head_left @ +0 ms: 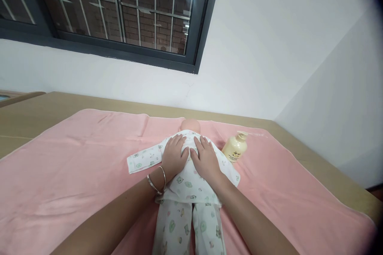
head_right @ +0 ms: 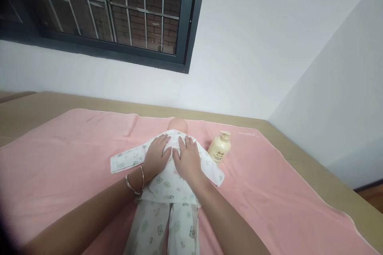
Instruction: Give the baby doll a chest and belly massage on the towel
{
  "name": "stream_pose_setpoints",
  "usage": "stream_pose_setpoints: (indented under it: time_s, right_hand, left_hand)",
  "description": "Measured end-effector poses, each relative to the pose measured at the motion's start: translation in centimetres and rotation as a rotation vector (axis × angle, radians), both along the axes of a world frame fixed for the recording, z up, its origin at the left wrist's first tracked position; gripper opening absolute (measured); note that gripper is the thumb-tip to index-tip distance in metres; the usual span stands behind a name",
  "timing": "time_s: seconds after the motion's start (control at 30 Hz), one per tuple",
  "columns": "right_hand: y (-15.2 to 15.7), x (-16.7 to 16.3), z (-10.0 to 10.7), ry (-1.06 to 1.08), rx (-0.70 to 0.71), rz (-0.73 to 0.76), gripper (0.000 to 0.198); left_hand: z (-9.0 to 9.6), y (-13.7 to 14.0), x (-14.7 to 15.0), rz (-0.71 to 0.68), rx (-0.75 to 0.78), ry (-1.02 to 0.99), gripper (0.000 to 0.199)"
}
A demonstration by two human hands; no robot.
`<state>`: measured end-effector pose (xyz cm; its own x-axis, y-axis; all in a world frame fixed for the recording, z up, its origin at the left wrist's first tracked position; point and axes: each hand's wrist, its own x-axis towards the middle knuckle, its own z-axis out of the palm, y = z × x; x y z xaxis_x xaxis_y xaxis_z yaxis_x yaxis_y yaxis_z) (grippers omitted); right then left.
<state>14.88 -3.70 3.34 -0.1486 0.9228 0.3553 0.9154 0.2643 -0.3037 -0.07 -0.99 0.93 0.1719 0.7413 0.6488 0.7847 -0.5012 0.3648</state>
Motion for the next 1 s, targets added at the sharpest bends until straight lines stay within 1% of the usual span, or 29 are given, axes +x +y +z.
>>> stream_pose_setpoints:
  time_s: [0.2, 0.37, 0.43, 0.6, 0.67, 0.77, 0.9, 1.0]
  right_hand:
    - [0.2, 0.2, 0.1, -0.016, -0.008, 0.010, 0.054]
    - [0.8, 1.2, 0.6, -0.022, -0.030, 0.117, 0.058]
    - [0.7, 1.3, 0.8, -0.036, -0.040, 0.125, 0.059]
    - [-0.6, 0.1, 1.3, -0.150, -0.061, -0.037, 0.059]
    - [-0.8, -0.2, 1.3, -0.170, -0.077, -0.065, 0.059]
    - [-0.3, 0.1, 1.2, -0.147, -0.086, -0.043, 0.060]
    - [0.9, 1.3, 0.9, -0.095, -0.076, 0.030, 0.061]
    - [1.2, 1.6, 1.0, -0.075, -0.093, 0.072, 0.062]
  left_hand:
    - [-0.1, 0.1, 0.0, -0.003, 0.005, 0.009, 0.038]
    - [-0.5, 0.4, 0.0, 0.005, -0.009, 0.037, 0.043]
    - [-0.7, 0.4, -0.1, 0.013, -0.020, 0.047, 0.045]
    - [-0.3, 0.2, -0.2, 0.040, -0.030, 0.069, 0.046]
    - [0.0, 0.1, -0.2, 0.044, -0.020, 0.069, 0.045]
    - [0.1, 0.1, -0.2, 0.040, 0.001, 0.055, 0.043]
    - [-0.3, 0.4, -0.1, 0.032, 0.000, 0.047, 0.045]
    - [-0.3, 0.5, -0.1, 0.013, -0.014, 0.089, 0.046]
